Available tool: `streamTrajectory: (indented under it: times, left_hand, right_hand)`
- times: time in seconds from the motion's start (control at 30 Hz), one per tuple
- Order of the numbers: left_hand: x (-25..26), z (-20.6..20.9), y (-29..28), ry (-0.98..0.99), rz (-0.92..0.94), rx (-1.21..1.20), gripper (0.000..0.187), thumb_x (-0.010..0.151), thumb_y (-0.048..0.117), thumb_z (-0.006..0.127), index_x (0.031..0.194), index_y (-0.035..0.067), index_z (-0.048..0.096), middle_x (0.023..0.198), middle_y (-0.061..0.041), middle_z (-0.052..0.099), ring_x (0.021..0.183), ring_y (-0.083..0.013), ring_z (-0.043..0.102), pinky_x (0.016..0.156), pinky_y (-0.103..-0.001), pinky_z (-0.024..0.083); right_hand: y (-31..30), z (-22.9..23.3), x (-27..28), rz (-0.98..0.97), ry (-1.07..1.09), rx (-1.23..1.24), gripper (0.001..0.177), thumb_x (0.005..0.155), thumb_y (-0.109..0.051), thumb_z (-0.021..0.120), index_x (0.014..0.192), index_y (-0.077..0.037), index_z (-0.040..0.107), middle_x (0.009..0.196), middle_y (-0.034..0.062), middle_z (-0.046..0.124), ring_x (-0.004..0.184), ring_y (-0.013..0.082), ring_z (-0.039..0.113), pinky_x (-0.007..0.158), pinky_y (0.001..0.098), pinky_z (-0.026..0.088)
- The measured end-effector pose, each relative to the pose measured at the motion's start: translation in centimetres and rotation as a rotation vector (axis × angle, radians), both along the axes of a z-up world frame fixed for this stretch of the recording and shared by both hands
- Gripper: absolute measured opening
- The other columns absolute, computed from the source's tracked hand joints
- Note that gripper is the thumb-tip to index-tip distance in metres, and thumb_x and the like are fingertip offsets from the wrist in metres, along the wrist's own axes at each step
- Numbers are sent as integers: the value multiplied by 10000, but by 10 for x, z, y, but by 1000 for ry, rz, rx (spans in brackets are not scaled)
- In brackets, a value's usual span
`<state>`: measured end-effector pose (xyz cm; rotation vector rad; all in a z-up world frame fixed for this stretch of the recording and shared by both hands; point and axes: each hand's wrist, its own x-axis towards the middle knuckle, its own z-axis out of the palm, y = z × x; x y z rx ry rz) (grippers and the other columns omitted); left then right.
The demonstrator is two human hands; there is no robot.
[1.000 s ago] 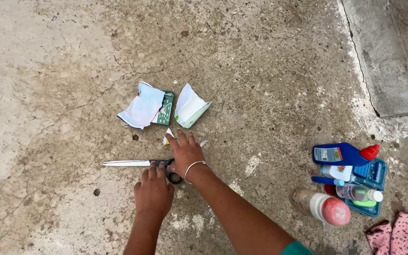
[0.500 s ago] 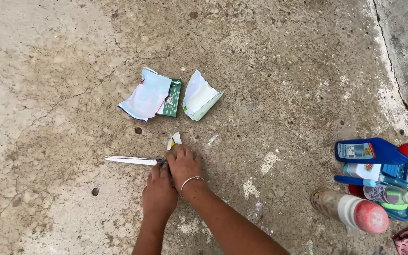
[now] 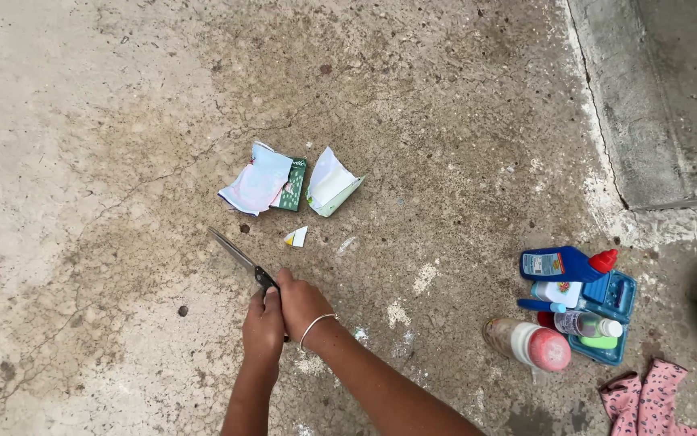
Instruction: Opens a detergent bag and then uses scissors to repair or cut a window mesh screen in an outdoor area.
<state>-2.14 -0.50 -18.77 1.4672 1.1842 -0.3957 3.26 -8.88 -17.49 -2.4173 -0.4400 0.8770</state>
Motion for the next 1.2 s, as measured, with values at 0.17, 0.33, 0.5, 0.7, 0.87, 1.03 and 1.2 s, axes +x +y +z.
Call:
streamTrajectory:
  times: [0.17,0.33,0.5,0.7,0.87,1.03,1.2]
  left_hand:
    - [5,77,11,-68,176,-171,441,986,416,571,1202,42,659,972,-116,681,799,-200,608,698,-364,498]
    - [9,192,20,22,160,46,426,927,449,662,940,26,713,775,-86,669,688,-184,587,641,-342,459]
    - [3,325,23,70,88,95,456,894,466,706,820,16,730,636,-98,625,544,-199,571,532,-359,429]
    - [-9,455,26,4,115,177,472,882,496,697,833,29,745,693,-114,702,602,-227,666,579,-383,538]
    - [-21,536,48,59,-29,362,504,882,596,653,835,112,786,690,-101,732,638,-231,689,660,-394,510]
    - [-36,634,63,-35,28,410,538,865,619,675,782,98,782,642,-104,713,617,-220,667,635,-373,481]
    - [-52,729,73,-150,129,360,584,828,598,761,704,28,753,578,-90,633,518,-195,572,527,-375,416]
  right_hand:
    - [5,103,-3,-213,54,125,239,999,-203,575,1038,-4,449,846,256,695,804,423,707,711,508,549]
    - [6,205,-17,-329,136,226,251,1006,-251,563,1054,-24,468,827,228,701,743,392,734,658,494,560]
    - [3,287,-35,-387,-10,358,262,956,-228,653,1084,-14,572,866,218,725,783,359,736,679,463,567]
    - [22,456,-42,-573,294,382,232,974,-228,607,1092,-28,599,892,196,730,766,365,741,648,472,580]
    - [33,490,-51,-433,14,431,246,932,-230,676,1045,-12,659,913,181,754,818,325,740,727,437,566]
    - [50,597,-57,-398,-19,431,280,934,-261,685,1069,-16,664,920,193,749,862,327,739,767,431,574]
    - [49,704,-65,-306,-20,445,276,922,-265,682,1073,-36,656,873,205,737,839,355,733,747,434,545]
